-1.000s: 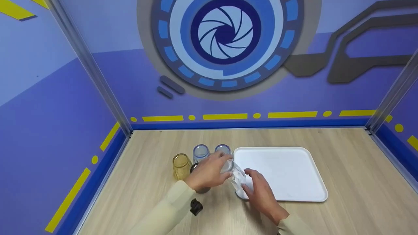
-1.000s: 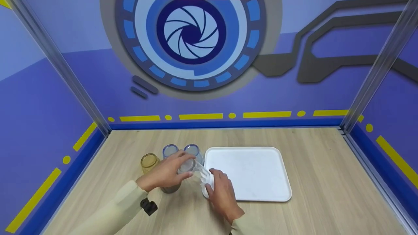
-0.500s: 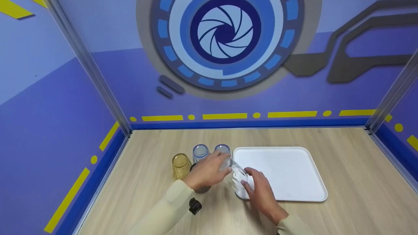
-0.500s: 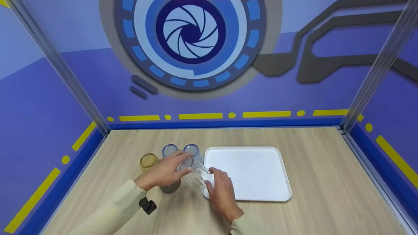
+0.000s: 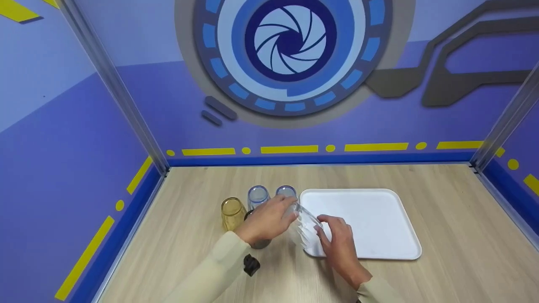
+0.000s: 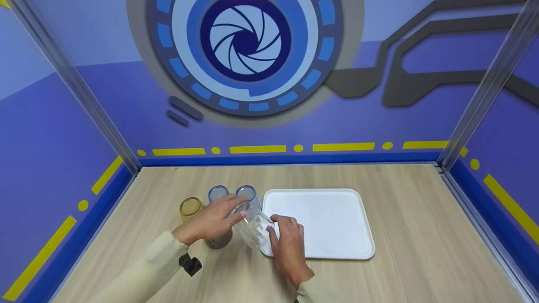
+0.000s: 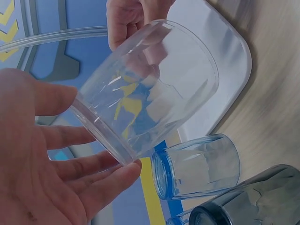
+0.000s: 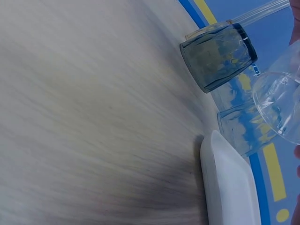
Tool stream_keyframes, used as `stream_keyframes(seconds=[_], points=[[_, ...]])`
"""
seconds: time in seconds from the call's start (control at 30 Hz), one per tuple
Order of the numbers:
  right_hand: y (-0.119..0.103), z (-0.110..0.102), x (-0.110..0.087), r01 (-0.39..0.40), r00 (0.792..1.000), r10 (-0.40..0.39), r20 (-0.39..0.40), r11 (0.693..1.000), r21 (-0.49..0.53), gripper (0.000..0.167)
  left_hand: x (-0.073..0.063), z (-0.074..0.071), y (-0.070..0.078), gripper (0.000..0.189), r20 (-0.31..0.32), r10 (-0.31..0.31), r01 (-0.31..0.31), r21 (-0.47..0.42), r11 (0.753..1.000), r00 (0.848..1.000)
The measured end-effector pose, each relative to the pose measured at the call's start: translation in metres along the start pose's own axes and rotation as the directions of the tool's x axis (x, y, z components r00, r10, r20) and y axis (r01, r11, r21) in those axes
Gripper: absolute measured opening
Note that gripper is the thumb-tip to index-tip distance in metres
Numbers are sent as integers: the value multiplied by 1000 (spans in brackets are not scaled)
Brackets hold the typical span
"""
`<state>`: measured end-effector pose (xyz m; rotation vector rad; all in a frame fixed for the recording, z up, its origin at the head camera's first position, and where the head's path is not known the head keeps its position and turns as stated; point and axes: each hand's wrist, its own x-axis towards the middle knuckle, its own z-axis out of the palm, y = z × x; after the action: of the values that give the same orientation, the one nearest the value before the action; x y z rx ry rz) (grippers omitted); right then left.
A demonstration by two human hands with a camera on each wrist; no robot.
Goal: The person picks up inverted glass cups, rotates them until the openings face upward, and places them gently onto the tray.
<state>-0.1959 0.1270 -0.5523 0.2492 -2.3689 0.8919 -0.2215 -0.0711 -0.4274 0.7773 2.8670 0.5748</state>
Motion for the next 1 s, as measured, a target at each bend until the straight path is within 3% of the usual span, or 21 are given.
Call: stream_keyframes(seconds=[0.27,0.5,0.73,1.0], points=[[1,0,1,-2,1000,2,-27,1000,-10,23,1,1,0,49,13,-7,7,-24,1000,1000],[1,-2,1,30,994,-36,-100,998,-55,19,3,3,-2,49,15,-9,10,-33,999,1000],[0,-5,2,23,989,-32,-142,998,-67,16,5,4,-2,48,-18,32,-33,-59,998,999],[0,-8,3,23,982,-35,-185,998,-67,14,5,3,-3,47,-10,26,-27,-86,996,1000]])
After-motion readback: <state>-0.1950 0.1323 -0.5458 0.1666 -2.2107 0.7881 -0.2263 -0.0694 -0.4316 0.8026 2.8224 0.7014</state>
